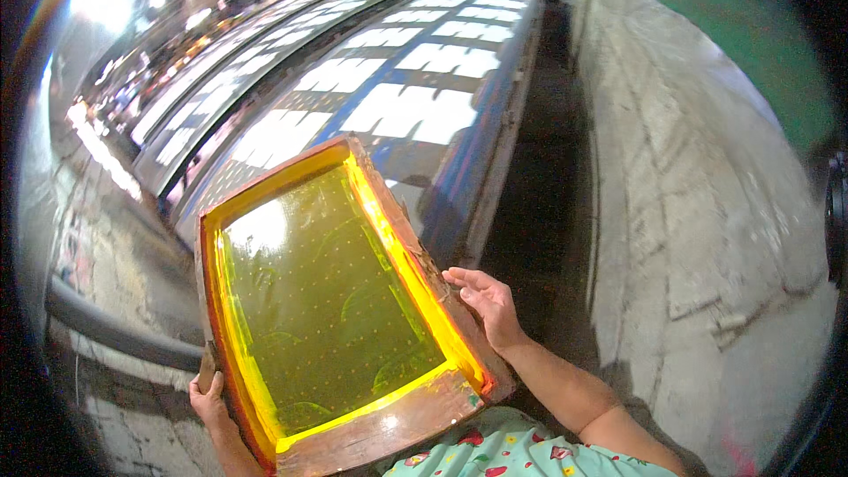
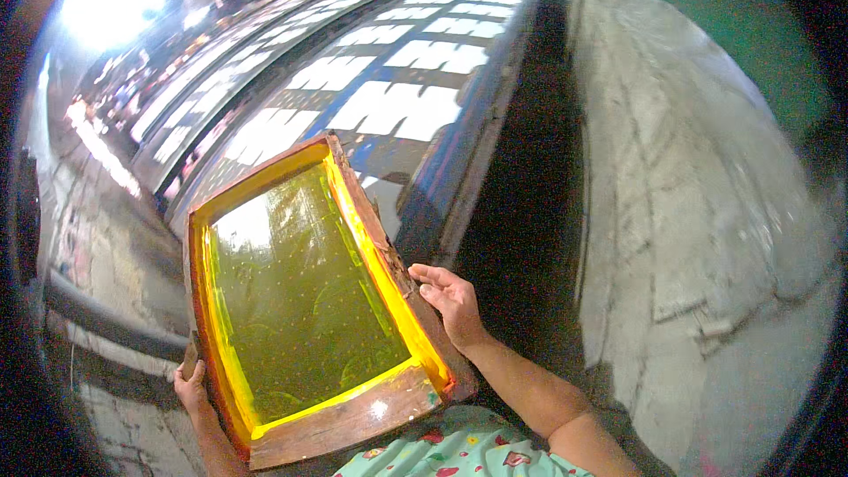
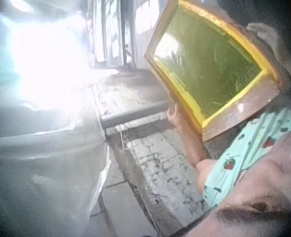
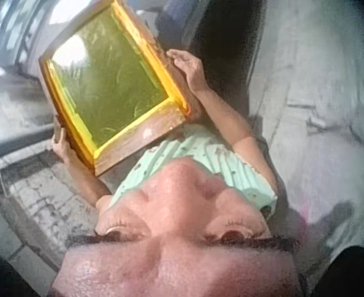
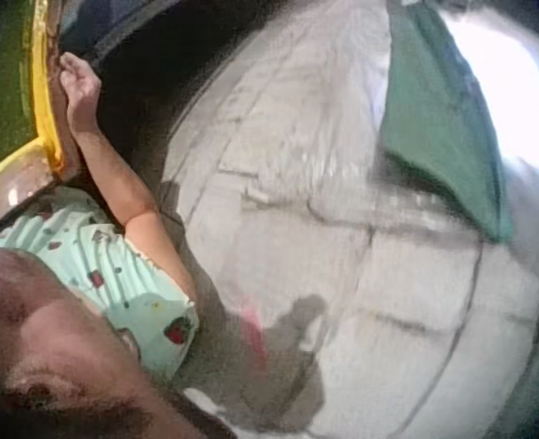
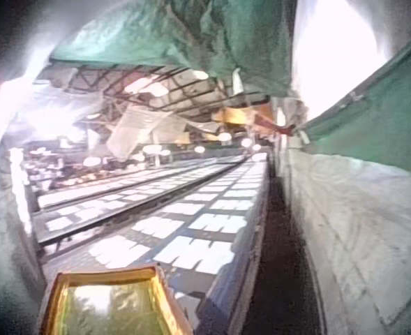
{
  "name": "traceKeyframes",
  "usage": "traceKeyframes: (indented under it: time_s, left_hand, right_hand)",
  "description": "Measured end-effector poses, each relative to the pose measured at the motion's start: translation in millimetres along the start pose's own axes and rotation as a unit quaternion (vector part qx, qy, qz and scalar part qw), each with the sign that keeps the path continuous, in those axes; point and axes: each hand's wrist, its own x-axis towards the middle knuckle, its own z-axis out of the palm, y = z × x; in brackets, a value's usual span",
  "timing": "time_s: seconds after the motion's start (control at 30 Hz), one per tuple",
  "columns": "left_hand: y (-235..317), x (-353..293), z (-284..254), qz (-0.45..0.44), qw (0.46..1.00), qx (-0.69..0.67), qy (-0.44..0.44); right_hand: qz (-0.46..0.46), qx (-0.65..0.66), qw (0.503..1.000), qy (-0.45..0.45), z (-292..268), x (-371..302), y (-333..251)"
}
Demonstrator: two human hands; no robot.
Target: The person holds a rectangular screen-printing frame and repeatedly pulls a squeegee across a green viscous substance to spread it evenly. The person adjusts the frame position and continues the squeegee strokes throughout the clip.
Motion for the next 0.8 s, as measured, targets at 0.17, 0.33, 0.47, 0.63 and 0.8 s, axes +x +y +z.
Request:
traceKeyframes:
  time_s: [0.17,0.33,0.47,0.63,0.8]
  left_hand:
    - [-25,-25,-17,-0.074,0.989,-0.062,0.111]
    - [-11,-25,2,-0.081,0.978,-0.107,0.162]
    - [0,-18,33,-0.093,0.963,-0.161,0.195]
    - [12,-12,105,-0.064,0.95,-0.163,0.259]
    - [49,-21,199,-0.095,0.921,-0.17,0.338]
  right_hand:
    - [0.073,-0.045,0.993,-0.082,51,93,7]
    - [0.038,-0.168,0.966,-0.192,103,182,-30]
    - [0.094,-0.201,0.933,-0.282,125,263,-46]
    - [0.069,-0.268,0.889,-0.365,142,363,-55]
    - [0.116,-0.269,0.89,-0.349,135,446,-68]
